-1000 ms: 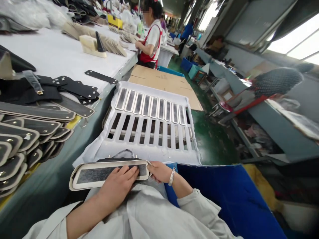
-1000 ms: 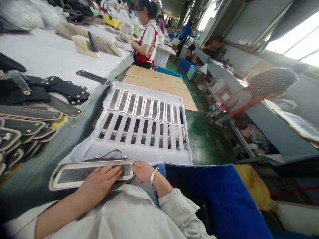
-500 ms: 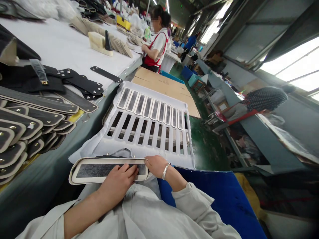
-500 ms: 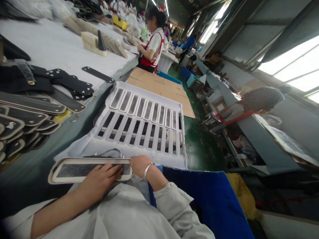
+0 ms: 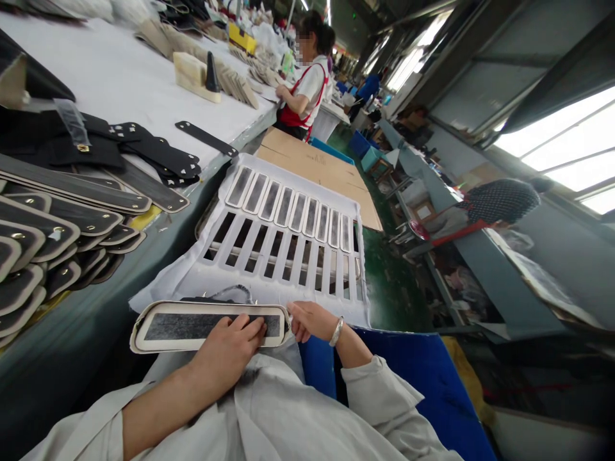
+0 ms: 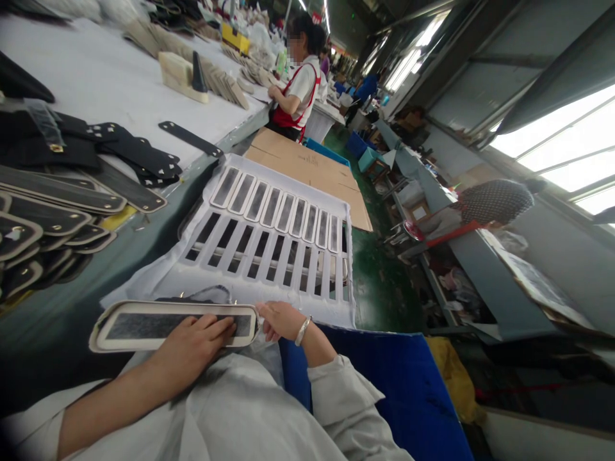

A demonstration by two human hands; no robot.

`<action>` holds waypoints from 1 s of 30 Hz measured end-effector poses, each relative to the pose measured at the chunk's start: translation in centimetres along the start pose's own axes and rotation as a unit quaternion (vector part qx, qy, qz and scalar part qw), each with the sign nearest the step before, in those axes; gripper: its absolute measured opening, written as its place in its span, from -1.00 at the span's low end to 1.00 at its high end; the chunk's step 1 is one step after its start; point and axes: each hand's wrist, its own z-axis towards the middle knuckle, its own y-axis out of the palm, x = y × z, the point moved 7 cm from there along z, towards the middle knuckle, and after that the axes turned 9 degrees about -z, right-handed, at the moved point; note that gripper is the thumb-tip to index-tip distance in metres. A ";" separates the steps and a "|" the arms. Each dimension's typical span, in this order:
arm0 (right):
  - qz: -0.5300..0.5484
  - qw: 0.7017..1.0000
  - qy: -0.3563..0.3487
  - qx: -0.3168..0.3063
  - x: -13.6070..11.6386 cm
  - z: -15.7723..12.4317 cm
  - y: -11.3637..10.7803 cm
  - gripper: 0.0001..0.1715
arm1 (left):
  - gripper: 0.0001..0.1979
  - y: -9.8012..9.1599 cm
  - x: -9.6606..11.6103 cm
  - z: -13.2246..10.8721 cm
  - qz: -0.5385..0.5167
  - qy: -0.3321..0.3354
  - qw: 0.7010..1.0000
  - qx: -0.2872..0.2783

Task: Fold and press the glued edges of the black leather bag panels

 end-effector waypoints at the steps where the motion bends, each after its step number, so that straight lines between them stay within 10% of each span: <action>1: 0.043 0.999 0.022 -0.001 0.6 -0.3 0.4 -0.51 | -0.69 0.0 0.0 0.0 -0.002 -0.001 1.000 -0.001; 5: 0.071 0.997 0.035 -0.013 1.0 -1.2 2.1 -0.57 | -0.66 -0.1 0.0 0.1 -0.005 -0.006 1.000 -0.007; 10: -0.304 0.950 -0.055 0.034 -2.1 -1.6 2.2 -0.68 | -0.65 -0.1 0.0 0.2 -0.003 -0.003 1.000 -0.021; 15: -0.416 0.905 -0.077 0.045 -3.4 -1.7 2.4 -0.71 | -0.65 -0.1 0.0 0.2 0.001 -0.003 1.000 -0.020; 30: -0.168 0.985 -0.021 0.036 -1.1 -1.3 3.1 -0.41 | -0.64 0.0 0.3 -0.1 0.018 0.016 1.000 -0.011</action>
